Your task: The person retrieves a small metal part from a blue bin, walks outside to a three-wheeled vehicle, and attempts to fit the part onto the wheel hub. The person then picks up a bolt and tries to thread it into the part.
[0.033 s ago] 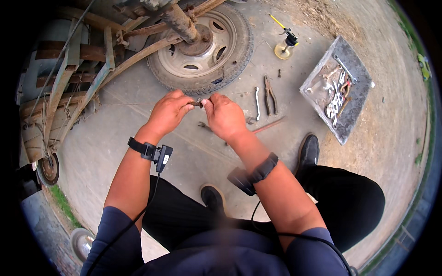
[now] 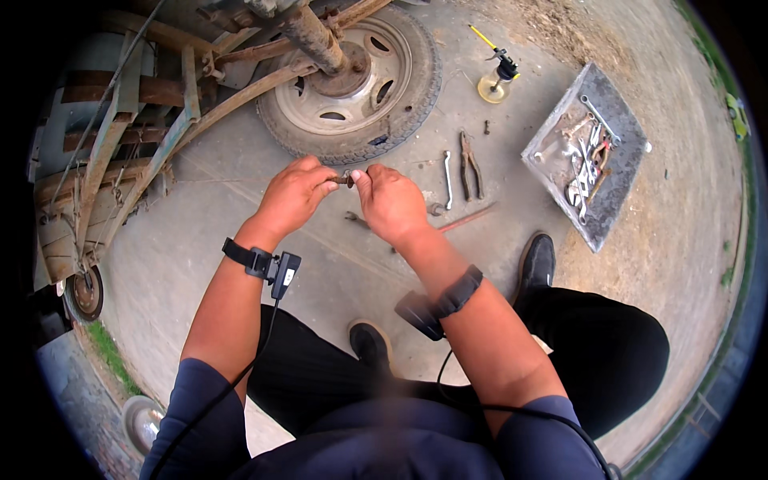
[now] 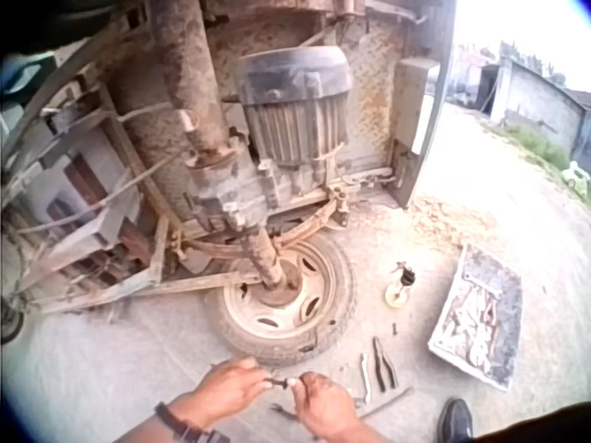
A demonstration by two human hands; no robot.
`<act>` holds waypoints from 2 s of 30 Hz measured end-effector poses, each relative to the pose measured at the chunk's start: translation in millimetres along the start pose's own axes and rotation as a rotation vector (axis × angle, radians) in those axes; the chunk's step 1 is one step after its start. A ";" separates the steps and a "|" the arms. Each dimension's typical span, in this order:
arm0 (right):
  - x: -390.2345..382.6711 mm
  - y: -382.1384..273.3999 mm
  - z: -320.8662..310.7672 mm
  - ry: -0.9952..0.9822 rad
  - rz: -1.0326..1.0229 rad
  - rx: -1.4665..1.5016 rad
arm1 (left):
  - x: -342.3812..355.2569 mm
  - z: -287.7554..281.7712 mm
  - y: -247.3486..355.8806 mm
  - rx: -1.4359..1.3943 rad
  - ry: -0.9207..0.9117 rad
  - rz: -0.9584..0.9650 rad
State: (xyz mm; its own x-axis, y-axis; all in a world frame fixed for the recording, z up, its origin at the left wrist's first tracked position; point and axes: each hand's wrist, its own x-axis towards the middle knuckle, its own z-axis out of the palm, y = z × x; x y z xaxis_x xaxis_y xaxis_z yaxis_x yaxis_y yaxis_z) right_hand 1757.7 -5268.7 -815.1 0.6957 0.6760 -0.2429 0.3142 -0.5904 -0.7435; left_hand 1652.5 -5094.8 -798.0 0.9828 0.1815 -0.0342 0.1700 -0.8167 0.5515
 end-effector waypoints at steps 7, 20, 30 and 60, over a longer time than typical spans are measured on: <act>-9.1 -3.3 -7.6 0.028 -0.163 -0.097 | -1.1 -1.8 1.1 -0.001 0.011 -0.009; 3.5 2.3 -13.2 -0.241 -0.016 0.007 | -2.0 -3.2 1.9 -0.013 0.005 0.006; -8.0 6.6 -14.6 0.060 -0.390 -0.215 | -4.1 -7.4 5.1 -0.046 -0.011 0.012; -6.9 -7.3 -14.1 -0.066 -0.189 -0.083 | -2.8 -8.3 5.7 -0.015 -0.019 0.030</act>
State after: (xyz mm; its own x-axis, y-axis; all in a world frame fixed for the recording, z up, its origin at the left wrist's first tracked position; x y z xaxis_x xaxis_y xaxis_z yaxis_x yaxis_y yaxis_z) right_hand 1759.7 -5275.3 -799.2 0.5762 0.8041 -0.1463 0.4889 -0.4825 -0.7267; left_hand 1650.1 -5095.3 -787.8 0.9886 0.1468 -0.0330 0.1396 -0.8132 0.5650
